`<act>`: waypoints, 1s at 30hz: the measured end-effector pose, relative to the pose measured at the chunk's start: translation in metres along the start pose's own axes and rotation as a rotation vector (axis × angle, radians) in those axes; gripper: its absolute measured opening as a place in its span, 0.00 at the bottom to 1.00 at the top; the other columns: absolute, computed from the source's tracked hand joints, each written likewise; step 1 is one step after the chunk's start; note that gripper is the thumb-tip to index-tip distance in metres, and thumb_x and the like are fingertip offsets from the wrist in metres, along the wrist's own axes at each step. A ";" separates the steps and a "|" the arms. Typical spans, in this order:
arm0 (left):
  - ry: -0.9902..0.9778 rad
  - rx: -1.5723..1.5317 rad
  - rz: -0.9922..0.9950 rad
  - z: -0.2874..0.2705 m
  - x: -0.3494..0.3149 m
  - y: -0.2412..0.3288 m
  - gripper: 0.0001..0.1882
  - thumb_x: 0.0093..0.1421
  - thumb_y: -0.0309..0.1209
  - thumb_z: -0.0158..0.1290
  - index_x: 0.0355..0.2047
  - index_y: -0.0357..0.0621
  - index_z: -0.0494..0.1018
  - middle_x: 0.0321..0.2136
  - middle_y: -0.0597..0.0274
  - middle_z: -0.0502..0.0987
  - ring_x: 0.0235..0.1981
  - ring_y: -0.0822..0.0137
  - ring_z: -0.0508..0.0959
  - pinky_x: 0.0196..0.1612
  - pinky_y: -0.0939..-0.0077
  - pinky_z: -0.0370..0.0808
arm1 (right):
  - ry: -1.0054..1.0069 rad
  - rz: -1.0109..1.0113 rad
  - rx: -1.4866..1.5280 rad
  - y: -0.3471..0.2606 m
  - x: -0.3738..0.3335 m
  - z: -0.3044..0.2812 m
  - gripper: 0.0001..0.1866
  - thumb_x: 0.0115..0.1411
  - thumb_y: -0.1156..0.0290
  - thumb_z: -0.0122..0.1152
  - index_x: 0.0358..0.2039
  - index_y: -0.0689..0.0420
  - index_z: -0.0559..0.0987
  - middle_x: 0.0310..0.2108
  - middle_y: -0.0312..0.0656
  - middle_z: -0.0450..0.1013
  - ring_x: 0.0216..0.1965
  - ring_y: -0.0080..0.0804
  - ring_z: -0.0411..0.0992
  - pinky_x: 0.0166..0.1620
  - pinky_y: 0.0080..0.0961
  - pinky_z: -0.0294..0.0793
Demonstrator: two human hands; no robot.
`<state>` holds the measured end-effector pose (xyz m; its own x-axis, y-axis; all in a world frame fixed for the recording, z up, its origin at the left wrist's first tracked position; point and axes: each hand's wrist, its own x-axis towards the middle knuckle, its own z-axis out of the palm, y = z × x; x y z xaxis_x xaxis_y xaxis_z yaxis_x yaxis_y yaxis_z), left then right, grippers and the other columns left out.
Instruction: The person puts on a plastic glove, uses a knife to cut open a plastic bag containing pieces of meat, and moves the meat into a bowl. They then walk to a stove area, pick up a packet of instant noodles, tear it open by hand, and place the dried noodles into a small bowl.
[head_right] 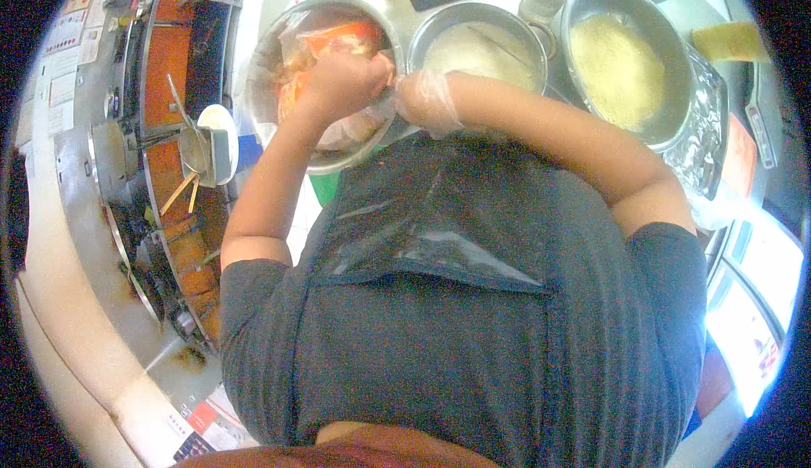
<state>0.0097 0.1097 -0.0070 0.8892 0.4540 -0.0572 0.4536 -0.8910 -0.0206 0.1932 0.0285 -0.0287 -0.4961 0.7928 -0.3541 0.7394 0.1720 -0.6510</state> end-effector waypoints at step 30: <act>0.513 0.043 -0.239 0.002 0.000 -0.048 0.19 0.65 0.38 0.53 0.17 0.48 0.70 0.13 0.55 0.73 0.14 0.54 0.76 0.19 0.60 0.72 | -0.010 0.018 -0.002 -0.022 -0.003 -0.004 0.19 0.70 0.61 0.46 0.45 0.65 0.74 0.30 0.64 0.76 0.35 0.61 0.78 0.38 0.53 0.75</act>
<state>-0.0124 0.1518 -0.0076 0.6822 0.5794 0.4460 0.6528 -0.7574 -0.0147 0.1799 0.0248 -0.0107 -0.4875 0.7897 -0.3725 0.7490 0.1590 -0.6432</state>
